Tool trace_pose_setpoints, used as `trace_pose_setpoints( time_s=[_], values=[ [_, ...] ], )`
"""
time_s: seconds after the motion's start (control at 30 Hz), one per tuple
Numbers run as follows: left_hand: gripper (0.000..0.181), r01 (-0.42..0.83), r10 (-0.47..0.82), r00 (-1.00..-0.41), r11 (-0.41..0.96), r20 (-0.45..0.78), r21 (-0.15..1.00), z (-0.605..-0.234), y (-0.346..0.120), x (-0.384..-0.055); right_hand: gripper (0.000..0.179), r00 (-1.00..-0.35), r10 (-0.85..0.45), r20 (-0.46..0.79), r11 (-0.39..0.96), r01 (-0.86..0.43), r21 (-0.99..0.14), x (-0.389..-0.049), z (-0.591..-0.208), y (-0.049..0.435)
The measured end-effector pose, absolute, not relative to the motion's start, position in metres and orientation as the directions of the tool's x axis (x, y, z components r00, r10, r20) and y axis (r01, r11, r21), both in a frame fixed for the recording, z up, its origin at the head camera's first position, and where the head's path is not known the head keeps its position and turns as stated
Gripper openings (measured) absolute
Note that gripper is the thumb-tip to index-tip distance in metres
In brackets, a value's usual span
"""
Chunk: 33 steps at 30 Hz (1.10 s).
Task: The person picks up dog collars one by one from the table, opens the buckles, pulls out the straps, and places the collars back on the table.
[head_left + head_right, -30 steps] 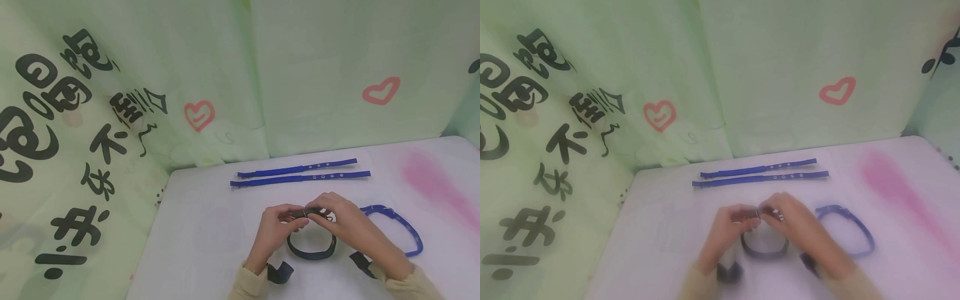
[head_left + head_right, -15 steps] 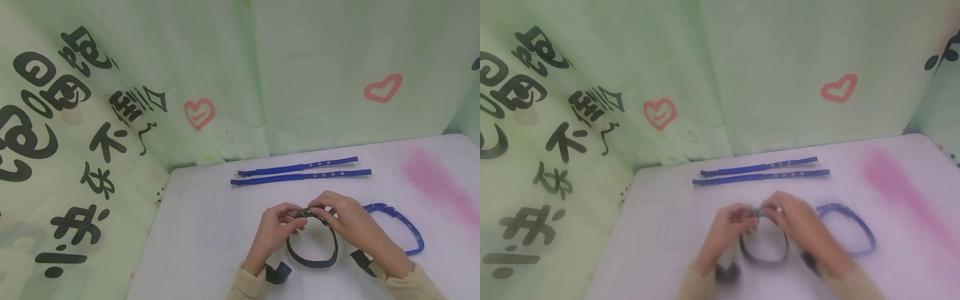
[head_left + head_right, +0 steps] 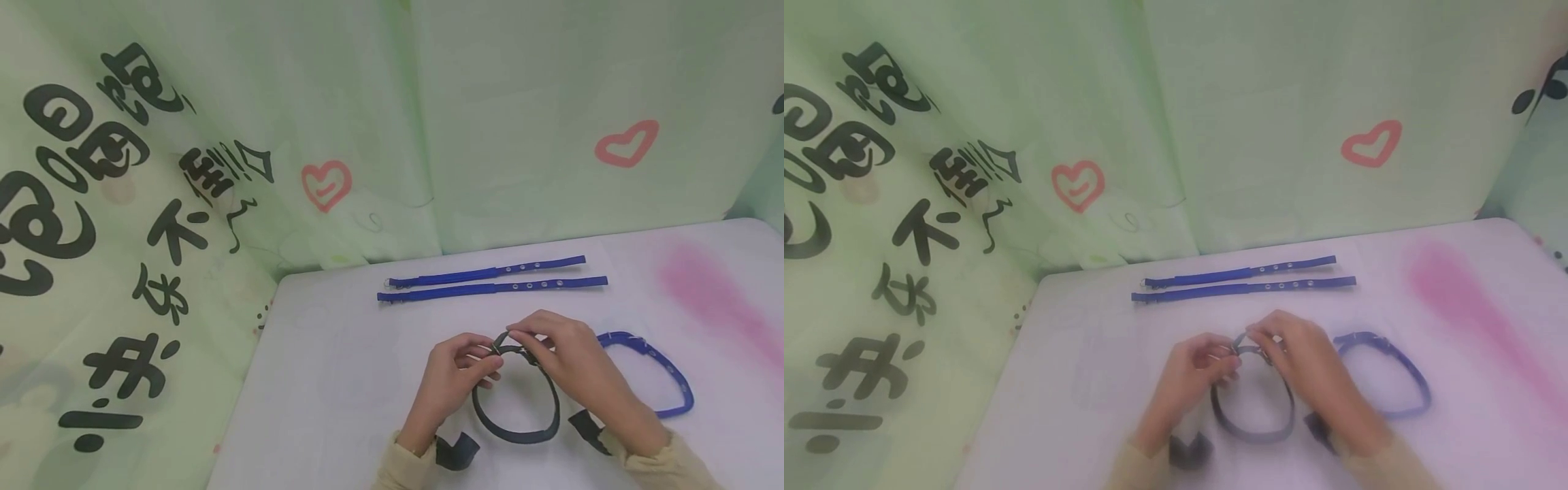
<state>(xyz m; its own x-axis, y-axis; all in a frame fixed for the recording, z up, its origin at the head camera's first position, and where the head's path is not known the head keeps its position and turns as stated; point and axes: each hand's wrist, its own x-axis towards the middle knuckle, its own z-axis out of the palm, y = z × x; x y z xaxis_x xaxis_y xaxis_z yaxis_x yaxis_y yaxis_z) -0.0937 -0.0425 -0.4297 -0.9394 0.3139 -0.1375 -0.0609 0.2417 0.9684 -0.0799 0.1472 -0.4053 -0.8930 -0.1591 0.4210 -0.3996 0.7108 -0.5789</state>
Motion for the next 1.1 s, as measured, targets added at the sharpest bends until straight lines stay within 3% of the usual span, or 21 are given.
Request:
trace_pose_setpoints(
  time_s=[0.4, 0.77, 1.1],
  values=[
    [0.02, -0.102, 0.292, -0.944, 0.178, -0.152, 0.979, -0.431, -0.039, -0.089, 0.007, -0.915, -0.008, 0.403, 0.701, -0.292, -0.65, -0.081, -0.403, 0.144],
    [0.029, -0.036, 0.338, -0.934, 0.232, -0.116, 0.972, -0.434, -0.042, -0.096, 0.007, -0.904, -0.053, 0.425, 0.691, -0.34, -0.638, -0.081, -0.4, 0.147],
    [0.024, 0.013, 0.369, -0.924, 0.296, -0.102, 0.955, -0.426, -0.043, -0.113, 0.01, -0.895, -0.126, 0.428, 0.668, -0.396, -0.63, -0.08, -0.398, 0.148]
  ],
)
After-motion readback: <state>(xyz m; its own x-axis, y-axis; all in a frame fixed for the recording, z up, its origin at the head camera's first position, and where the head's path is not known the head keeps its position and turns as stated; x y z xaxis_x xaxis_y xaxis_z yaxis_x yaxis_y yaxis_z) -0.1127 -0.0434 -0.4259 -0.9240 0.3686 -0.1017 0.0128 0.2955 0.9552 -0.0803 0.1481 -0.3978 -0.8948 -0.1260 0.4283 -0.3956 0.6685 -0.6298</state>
